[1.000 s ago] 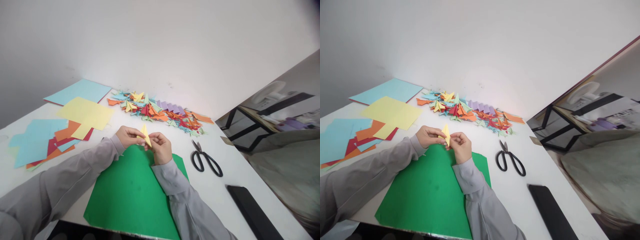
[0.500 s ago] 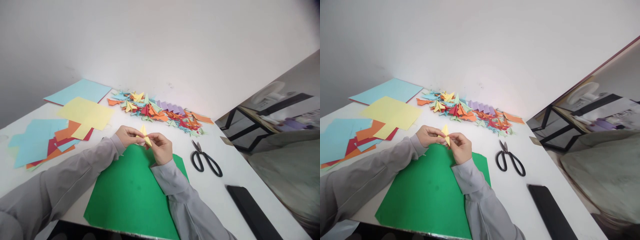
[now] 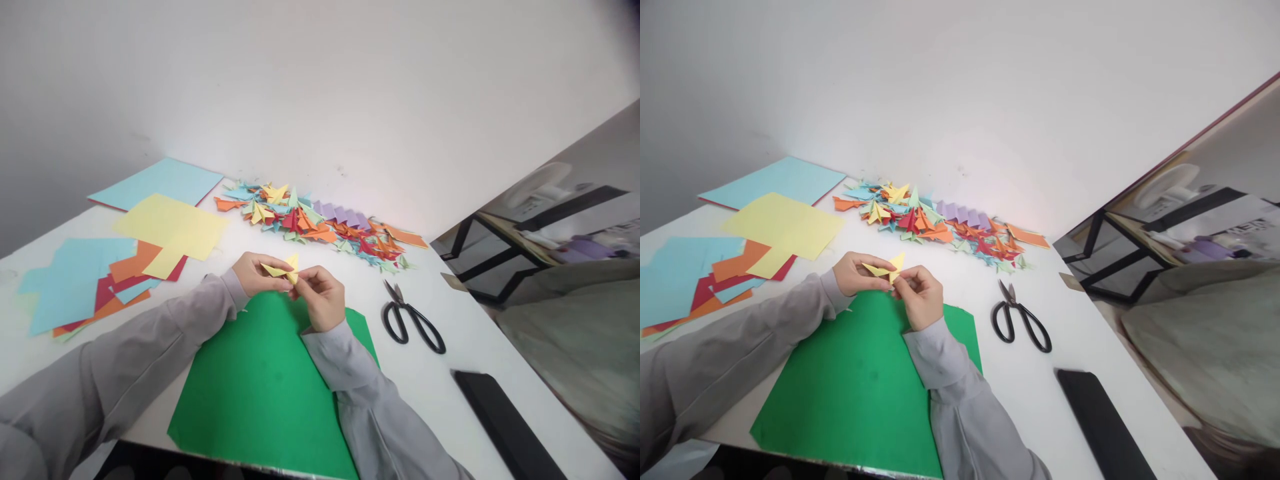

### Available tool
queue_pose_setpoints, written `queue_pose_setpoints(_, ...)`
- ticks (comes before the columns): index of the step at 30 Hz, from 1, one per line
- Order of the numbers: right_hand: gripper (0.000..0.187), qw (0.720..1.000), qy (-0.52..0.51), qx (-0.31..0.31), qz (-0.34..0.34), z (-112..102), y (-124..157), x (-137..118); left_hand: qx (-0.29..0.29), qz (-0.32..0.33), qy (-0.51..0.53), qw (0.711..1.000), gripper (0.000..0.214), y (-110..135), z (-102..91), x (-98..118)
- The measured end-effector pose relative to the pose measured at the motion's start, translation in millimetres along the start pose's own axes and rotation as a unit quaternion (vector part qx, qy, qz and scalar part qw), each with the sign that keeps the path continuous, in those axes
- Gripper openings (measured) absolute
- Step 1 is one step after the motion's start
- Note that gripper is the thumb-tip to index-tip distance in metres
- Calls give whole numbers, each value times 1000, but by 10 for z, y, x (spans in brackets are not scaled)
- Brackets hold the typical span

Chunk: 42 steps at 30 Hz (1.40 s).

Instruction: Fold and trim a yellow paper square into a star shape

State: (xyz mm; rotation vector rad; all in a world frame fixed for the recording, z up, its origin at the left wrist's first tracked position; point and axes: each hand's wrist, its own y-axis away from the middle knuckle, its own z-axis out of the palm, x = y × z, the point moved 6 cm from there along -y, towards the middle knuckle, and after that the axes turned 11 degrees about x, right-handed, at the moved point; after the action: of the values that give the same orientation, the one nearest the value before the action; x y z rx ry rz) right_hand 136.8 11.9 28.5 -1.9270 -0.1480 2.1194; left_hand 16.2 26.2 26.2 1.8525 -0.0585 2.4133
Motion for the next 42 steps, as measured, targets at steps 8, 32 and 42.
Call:
queue_pose_setpoints(8, 15, 999, 38, 20, 24, -20, -7, 31, 18, -13, -55, 998, 33, 18, -6, -25)
queue_pose_setpoints(32, 15, 998, 15, 11, 56, -1, -15, 94, 33, -22, -77, 996, 32, 6, -21, -81)
queue_pose_setpoints(42, 16, 999, 7, 1, 39, 29, -2, 77, 79, -20, -9, 997, 28, -27, -58, -125)
